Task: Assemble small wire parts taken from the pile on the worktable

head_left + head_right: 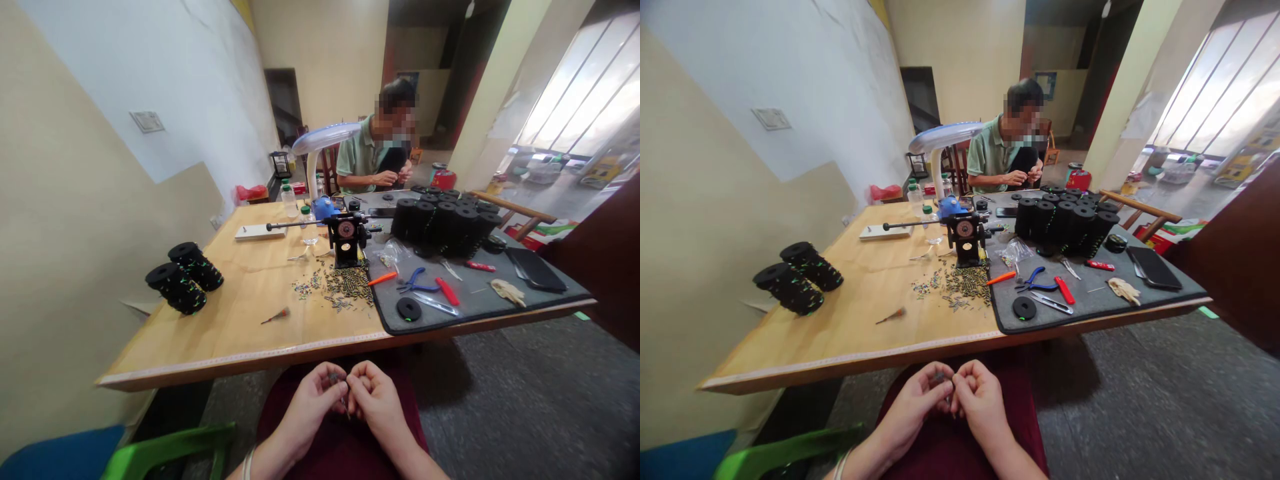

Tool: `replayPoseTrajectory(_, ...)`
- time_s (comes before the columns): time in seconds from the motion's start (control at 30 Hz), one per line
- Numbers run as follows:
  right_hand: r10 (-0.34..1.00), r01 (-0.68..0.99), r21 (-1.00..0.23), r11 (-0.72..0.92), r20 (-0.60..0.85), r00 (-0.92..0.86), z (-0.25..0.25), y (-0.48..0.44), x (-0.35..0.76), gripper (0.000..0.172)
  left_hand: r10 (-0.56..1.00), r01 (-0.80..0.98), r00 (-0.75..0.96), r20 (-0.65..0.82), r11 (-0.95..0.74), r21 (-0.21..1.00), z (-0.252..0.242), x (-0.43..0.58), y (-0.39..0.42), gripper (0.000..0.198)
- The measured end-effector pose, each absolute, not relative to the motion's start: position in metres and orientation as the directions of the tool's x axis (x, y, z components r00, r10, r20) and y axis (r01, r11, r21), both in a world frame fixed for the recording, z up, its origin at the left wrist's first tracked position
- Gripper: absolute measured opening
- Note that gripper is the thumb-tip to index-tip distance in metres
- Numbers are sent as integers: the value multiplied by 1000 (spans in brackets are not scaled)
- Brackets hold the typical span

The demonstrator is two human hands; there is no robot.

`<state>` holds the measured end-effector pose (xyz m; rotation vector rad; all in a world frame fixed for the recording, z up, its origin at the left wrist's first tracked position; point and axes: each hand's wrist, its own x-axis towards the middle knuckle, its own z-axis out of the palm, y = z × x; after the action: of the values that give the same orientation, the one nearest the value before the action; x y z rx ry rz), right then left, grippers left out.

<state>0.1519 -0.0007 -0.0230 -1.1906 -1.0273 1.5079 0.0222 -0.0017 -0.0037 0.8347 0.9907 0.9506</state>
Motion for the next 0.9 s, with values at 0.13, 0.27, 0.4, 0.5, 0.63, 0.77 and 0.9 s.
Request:
replayPoseTrajectory(0.13, 963, -165, -952, -259, -241, -121, -22, 0, 152, 46, 911, -286, 262, -319, 389, 876, -4, 21, -1, 22)
replayPoseTrajectory(0.27, 953, -134, -948, -289, -272, -133, -20, -2, 155, 48, 919, -275, 201, -340, 386, 881, -6, 20, 1, 22)
replayPoseTrajectory(0.4, 933, -123, -934, -335, -311, -183, -19, -6, 156, 48, 920, -264, 168, -353, 387, 884, -6, 20, 2, 24)
replayPoseTrajectory(0.5, 913, -116, -920, -375, -345, -217, -18, -8, 155, 46, 931, -234, 146, -334, 361, 903, -7, 20, 3, 24)
replayPoseTrajectory(0.63, 890, -131, -902, -412, -367, -268, -15, -8, 155, 44, 967, -111, 109, -229, 241, 964, -10, 18, 4, 20)
replayPoseTrajectory(0.77, 876, -152, -885, -439, -385, -289, -13, -7, 154, 40, 991, 10, 83, -109, 108, 994, -15, 15, 3, 16)
replayPoseTrajectory(0.9, 876, -173, -879, -444, -385, -291, -13, -7, 154, 36, 998, 164, 55, -4, -5, 986, -15, 14, 0, 13)
